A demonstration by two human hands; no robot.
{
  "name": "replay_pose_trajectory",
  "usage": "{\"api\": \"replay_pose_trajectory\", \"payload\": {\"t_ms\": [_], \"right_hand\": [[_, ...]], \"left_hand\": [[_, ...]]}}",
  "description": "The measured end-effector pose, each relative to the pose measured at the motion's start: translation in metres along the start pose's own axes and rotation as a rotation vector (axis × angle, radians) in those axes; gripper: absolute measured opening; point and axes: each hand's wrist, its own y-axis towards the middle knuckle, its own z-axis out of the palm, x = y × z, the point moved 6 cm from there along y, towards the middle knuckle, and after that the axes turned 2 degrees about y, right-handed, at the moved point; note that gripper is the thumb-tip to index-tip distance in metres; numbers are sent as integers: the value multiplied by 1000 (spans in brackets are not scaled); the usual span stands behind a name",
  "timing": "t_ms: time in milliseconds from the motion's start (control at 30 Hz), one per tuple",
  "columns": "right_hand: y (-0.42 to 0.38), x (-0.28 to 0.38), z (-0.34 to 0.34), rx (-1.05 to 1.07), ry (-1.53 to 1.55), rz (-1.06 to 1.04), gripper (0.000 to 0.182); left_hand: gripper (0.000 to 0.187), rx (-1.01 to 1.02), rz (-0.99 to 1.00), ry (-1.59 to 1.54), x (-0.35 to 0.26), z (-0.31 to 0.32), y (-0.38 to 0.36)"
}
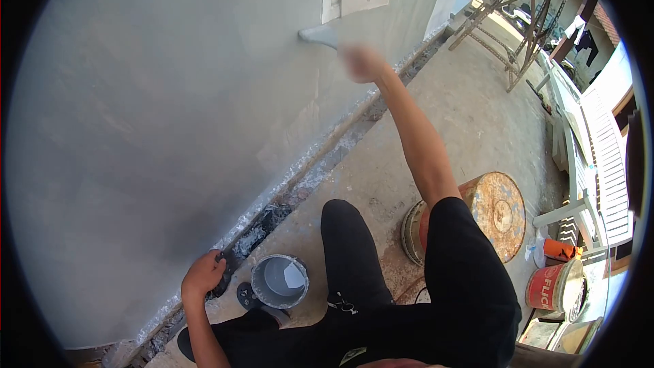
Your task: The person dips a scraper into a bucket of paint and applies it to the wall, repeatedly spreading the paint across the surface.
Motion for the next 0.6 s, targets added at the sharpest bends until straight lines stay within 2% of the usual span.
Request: {"api": "replay_pose_trajectory", "payload": {"t_ms": [100, 200, 267, 333, 433, 533, 600], "right_hand": [[5, -18, 0, -195, -240, 22, 22], [-30, 36, 44, -258, -481, -269, 27], [-68, 68, 69, -252, -509, -362, 30], [-77, 91, 82, -51, -245, -496, 34], [-83, 110, 114, 63, -155, -558, 33], [-55, 56, 111, 55, -58, -470, 35], [-40, -7, 98, -7, -46, -356, 37]], "left_hand": [[40, -24, 22, 39, 8, 0, 4], [42, -51, 5, 33, 4, -4, 1], [42, -36, -13, 1, -1, -5, -6], [43, -10, -17, -34, -6, -1, -7], [44, 42, -29, -71, -8, 6, -4], [44, -2, -36, 5, 2, 13, 0], [43, 18, -53, -14, 0, 14, -4]]}}
